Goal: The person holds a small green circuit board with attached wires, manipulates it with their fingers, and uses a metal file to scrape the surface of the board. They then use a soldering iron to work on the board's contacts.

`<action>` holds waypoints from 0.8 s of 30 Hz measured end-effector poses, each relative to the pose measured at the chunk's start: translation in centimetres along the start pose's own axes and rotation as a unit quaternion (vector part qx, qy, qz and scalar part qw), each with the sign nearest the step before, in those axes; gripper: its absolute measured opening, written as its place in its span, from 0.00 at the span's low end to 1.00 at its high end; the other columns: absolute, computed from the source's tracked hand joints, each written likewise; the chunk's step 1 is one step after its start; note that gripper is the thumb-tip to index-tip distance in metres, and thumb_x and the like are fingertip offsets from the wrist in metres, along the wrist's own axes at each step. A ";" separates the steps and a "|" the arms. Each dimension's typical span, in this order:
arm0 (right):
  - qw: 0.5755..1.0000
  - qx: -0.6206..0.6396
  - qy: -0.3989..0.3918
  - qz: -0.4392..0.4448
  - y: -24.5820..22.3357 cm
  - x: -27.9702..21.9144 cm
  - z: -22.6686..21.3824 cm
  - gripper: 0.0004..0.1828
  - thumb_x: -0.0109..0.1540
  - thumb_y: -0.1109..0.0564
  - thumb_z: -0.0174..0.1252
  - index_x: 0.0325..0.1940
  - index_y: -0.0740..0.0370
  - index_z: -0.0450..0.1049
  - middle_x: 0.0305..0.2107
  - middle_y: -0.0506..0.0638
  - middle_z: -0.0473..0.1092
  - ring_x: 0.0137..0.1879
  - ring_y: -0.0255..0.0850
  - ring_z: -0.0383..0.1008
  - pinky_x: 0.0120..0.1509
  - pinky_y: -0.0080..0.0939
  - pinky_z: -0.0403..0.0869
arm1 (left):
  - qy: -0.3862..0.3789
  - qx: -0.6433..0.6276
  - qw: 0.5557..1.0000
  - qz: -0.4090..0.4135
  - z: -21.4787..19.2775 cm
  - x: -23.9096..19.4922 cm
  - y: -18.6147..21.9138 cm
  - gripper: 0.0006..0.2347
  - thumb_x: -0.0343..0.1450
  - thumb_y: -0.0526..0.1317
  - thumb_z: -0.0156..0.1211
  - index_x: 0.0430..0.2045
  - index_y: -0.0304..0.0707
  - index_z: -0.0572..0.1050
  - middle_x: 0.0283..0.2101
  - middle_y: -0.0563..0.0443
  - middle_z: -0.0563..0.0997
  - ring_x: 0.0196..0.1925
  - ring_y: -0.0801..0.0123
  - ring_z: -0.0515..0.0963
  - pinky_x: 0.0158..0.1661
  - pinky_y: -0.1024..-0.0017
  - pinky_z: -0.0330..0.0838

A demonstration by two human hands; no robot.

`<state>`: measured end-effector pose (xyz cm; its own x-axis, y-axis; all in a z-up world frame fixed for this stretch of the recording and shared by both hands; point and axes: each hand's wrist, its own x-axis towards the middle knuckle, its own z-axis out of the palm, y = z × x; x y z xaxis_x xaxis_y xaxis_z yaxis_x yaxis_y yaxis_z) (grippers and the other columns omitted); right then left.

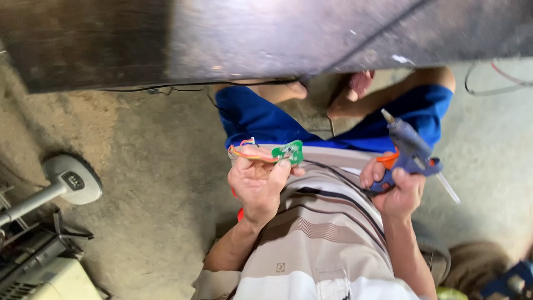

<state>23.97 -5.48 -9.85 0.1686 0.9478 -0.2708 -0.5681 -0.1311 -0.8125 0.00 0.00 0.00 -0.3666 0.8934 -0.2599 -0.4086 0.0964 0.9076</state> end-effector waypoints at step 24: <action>0.843 -0.342 -0.406 0.087 1.9 12.0 42.6 0.30 0.70 0.51 0.51 0.72 0.70 0.60 0.42 0.58 0.70 0.35 0.40 0.81 0.38 0.36 0.87 | 0.228 -0.089 0.953 0.181 -17.3 -3.3 7.3 0.06 0.68 0.28 0.64 0.32 0.40 0.78 0.32 0.47 0.84 0.30 0.62 0.84 0.24 0.69 0.82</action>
<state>-9.40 18.05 7.32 -0.6345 0.7468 -0.1993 0.1174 -0.1617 -0.9798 -16.22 -9.89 1.75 -0.8184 0.5671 -0.0929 -0.3065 -0.2939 0.9053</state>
